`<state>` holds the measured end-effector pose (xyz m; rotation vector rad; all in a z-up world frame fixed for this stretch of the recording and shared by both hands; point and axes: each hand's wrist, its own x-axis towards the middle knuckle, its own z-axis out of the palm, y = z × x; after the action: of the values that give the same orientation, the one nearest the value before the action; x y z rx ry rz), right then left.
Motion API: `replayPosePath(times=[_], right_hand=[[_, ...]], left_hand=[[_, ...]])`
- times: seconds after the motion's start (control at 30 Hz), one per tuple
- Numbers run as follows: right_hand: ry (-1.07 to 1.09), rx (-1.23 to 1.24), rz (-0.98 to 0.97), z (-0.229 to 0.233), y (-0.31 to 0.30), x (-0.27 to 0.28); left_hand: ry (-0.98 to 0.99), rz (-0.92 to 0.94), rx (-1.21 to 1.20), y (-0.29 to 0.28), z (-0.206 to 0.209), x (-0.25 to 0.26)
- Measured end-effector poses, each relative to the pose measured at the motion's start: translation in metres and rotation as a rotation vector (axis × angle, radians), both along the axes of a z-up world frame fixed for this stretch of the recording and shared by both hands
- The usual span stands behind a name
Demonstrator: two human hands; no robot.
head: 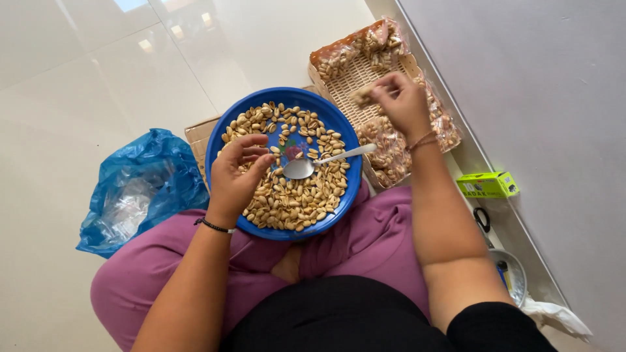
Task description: The person packs cashews into small plastic bags using a spoon and arranges them in a tray.
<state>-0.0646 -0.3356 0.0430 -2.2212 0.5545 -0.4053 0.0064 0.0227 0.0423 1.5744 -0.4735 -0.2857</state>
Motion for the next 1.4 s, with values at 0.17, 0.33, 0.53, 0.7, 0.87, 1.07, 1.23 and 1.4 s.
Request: replayPosePath(times=[0.17,0.33,0.53,0.7,0.87,1.07,1.23,1.4], right_hand=[[0.400,-0.314,-0.218,-0.071,-0.063,0.007],[0.577,-0.386,-0.256,-0.115,-0.075,0.006],[0.620,-0.478,-0.269,-0.131,-0.076,0.007],[0.541,-0.571,-0.237,-0.141,-0.086,0.003],[0.427,-0.638,-0.231,-0.159,-0.099,-0.004],[0.119,-0.598,-0.142,-0.107,-0.070,-0.007],[-0.123,-0.633,0.031,-0.074,-0.031,-0.010],[-0.338,-0.528,0.383,-0.055,0.045,0.004]], left_hand=[[0.034,0.052,0.000,-0.003,-0.002,0.009],[0.051,0.054,0.030,-0.006,-0.004,0.010],[0.048,0.074,0.048,-0.010,0.000,0.015],[-0.002,0.162,-0.016,0.006,0.004,0.030],[-0.129,0.380,-0.024,0.052,0.025,0.054],[-0.239,0.547,0.127,0.121,0.032,0.080],[-0.123,0.746,0.378,0.149,-0.081,0.117],[0.242,0.342,1.238,0.130,-0.177,0.132]])
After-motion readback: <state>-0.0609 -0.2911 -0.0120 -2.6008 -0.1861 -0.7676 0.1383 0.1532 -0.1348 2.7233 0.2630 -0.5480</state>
